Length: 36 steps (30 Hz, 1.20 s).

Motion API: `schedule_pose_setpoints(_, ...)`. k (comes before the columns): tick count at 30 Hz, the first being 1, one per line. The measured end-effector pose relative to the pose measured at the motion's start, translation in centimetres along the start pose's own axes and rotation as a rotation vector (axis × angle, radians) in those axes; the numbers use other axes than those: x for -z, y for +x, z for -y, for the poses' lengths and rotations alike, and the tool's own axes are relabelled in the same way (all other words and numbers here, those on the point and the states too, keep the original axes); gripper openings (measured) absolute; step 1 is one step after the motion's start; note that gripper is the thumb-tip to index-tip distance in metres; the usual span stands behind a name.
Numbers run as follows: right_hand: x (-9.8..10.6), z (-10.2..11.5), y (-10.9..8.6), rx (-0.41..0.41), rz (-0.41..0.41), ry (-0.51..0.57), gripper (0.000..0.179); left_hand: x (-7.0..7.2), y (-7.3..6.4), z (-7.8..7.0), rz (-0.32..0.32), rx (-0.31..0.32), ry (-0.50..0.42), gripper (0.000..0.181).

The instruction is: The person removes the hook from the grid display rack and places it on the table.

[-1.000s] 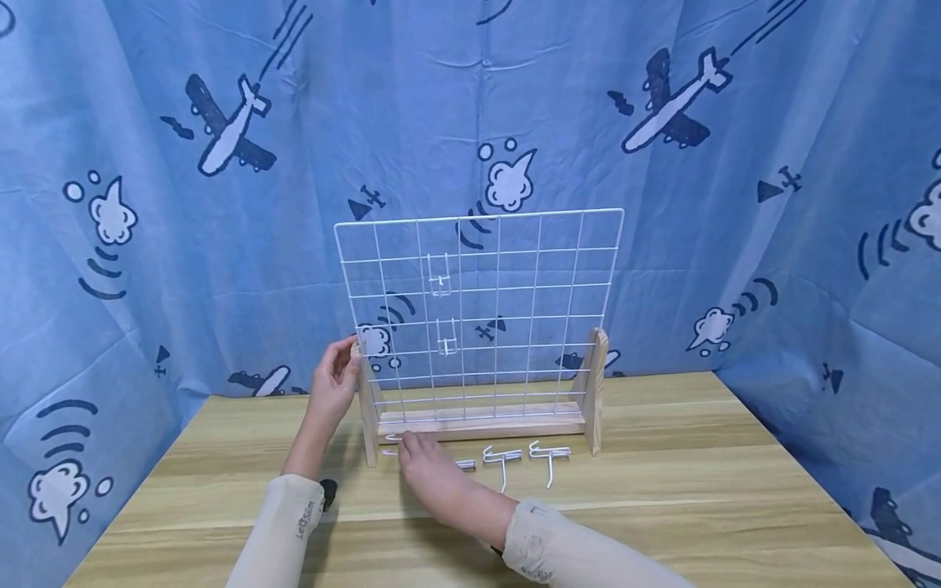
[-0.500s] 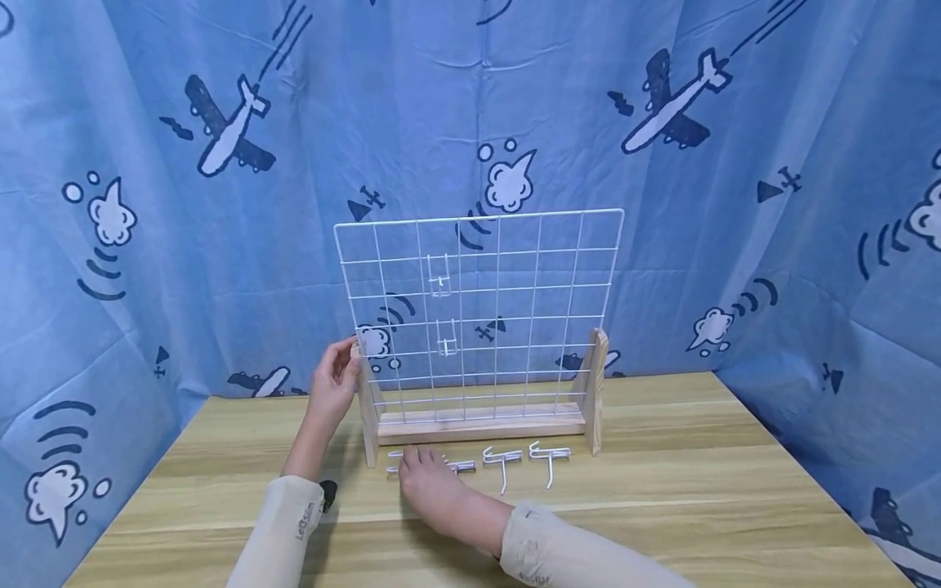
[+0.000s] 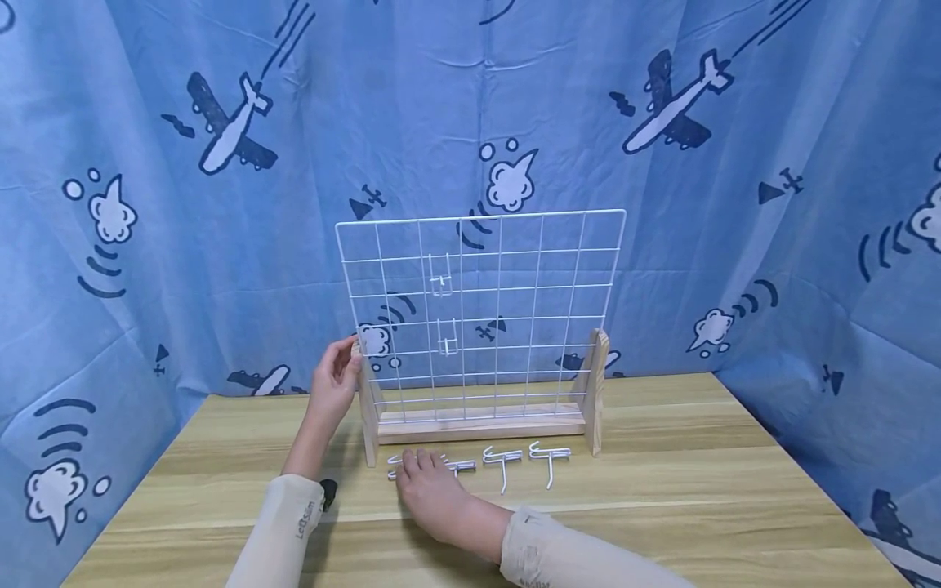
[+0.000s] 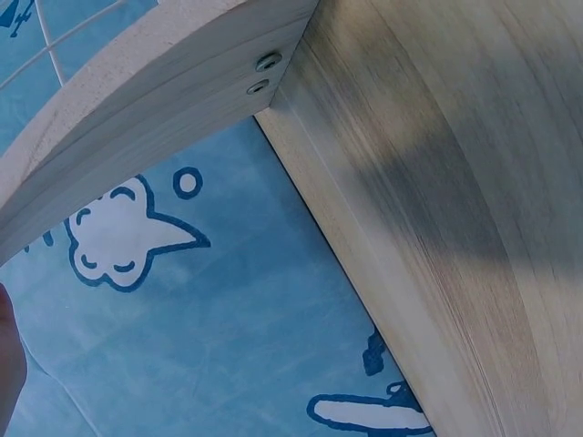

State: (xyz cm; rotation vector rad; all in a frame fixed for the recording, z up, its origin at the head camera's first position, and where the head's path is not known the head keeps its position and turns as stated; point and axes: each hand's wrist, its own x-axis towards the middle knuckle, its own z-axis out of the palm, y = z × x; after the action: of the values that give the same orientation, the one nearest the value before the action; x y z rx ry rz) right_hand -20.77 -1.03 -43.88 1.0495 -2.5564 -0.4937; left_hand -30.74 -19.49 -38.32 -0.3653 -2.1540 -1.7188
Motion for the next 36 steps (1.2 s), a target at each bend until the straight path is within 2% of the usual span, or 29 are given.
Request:
schedule_pose_setpoints(13, -0.7, 0.2, -0.3, -0.006, -0.088, 0.031, 0.027, -0.2, 0.2, 0.2, -0.023, -0.024, -0.016, 0.036)
schedule_pose_setpoints(18, -0.6, 0.3, -0.4, -0.001, -0.043, 0.024, 0.032, -0.2, 0.2, 0.0, -0.02, -0.024, -0.014, 0.036)
schedule_pose_setpoints(27, -0.1, 0.6, -0.6, -0.04, 0.021, 0.04, 0.036, -0.1, 0.1, 0.0, -0.017, -0.037, 0.001, 0.036)
schedule_pose_setpoints(32, 0.2, 0.5, -0.9, -0.055, 0.071, 0.122, 0.043, 0.0, 0.1, 0.0, -0.013, -0.021, 0.007, 0.036)
schedule_pose_setpoints(36, 0.4, 0.2, -1.2, -0.052, 0.071, 0.169, 0.048, 0.0, 0.0, -0.1, -0.008, -0.011, 0.003, 0.036)
